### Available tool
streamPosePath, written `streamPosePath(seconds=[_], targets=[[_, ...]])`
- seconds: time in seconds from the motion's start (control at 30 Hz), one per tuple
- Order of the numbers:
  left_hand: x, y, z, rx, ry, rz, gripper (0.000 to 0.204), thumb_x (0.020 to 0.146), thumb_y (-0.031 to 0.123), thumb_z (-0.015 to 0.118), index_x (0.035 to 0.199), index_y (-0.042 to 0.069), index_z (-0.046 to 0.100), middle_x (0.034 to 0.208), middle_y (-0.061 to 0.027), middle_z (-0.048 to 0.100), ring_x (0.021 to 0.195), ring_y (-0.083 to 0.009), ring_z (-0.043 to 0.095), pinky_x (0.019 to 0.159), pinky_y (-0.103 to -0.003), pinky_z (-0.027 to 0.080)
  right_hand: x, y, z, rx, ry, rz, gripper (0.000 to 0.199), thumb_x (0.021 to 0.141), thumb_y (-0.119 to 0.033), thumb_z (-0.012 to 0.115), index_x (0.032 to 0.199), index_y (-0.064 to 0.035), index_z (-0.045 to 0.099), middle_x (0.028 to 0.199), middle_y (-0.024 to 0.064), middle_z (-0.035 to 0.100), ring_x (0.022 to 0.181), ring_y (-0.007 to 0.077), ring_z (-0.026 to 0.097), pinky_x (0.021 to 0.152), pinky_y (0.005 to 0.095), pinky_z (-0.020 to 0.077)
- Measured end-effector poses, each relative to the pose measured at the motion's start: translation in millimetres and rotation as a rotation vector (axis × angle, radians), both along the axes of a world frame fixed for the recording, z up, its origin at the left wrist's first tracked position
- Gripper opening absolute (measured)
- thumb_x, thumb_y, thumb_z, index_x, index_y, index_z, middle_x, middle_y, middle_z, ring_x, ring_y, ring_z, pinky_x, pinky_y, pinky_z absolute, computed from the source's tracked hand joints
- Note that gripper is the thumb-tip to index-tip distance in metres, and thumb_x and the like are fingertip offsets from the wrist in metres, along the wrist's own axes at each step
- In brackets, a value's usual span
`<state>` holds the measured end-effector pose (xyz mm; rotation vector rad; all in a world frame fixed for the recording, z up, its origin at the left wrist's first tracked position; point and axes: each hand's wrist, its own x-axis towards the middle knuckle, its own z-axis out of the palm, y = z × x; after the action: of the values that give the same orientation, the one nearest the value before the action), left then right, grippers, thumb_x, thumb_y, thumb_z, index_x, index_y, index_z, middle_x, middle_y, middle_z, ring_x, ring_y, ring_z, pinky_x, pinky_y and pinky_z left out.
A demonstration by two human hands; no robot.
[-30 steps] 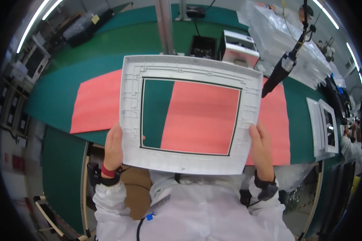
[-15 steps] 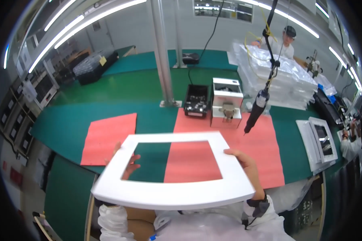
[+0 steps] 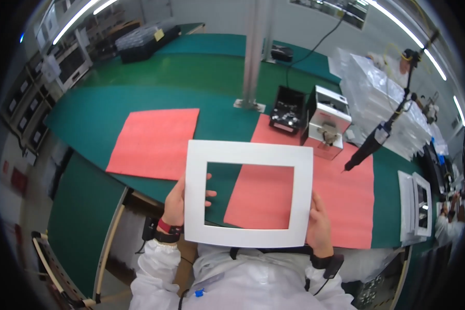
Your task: Assembling an LCD screen into a plastic frame and preparing components.
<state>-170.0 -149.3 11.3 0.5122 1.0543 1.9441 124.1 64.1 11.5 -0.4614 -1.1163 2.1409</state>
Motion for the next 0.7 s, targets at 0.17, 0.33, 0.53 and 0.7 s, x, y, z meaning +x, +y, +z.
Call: streamPosePath(seconds=[0.17,0.33,0.53,0.7], targets=[[1.7,-1.7,-0.5,-0.013,0.003,0.012,0.058,0.105,0.045,0.027,0.145,0.004,0.036,0.128,-0.0190,0.055,0.095,-0.0321,0.067,0.076,-0.037,0.058,-4.8,1.6,0.7,0.002,-0.013,0.033,0.064,0.088,-0.001,0.038,0.150,0.0049,0.023,0.153,0.0177,0.034,0.140,0.0241,0.037,0.114,0.0367,0.0327],[2.1,0.9,-4.0,-0.015,0.006,0.009,0.060,0.105,0.047,0.028,0.141,0.001,0.039,0.122,-0.0197,0.058,0.090,-0.0309,0.067,0.075,-0.038,0.058,0.1,1.3,1.2,0.034,-0.018,0.015,0.063,0.089,-0.002,0.038,0.150,0.0046,0.023,0.153,0.0176,0.033,0.140,0.0243,0.036,0.115,0.0368,0.0319],[7.0,-0.5,-1.7,-0.049,-0.031,0.082,0.061,0.104,0.049,0.029,0.134,-0.002,0.044,0.114,-0.0191,0.060,0.083,-0.0287,0.066,0.073,-0.039,0.057,0.8,0.1,-1.4,-0.032,-0.009,-0.002,0.058,0.095,-0.008,0.038,0.150,0.0051,0.023,0.154,0.0178,0.031,0.141,0.0249,0.034,0.116,0.0367,0.0298],[1.9,1.1,-11.8,-0.071,-0.022,0.094,0.062,0.103,0.052,0.027,0.129,0.000,0.048,0.113,-0.0170,0.060,0.081,-0.0258,0.066,0.070,-0.037,0.057,-4.2,7.8,-8.9,-0.047,0.035,0.038,0.057,0.102,-0.023,0.038,0.150,0.0042,0.023,0.154,0.0163,0.032,0.142,0.0251,0.032,0.116,0.0368,0.0283]])
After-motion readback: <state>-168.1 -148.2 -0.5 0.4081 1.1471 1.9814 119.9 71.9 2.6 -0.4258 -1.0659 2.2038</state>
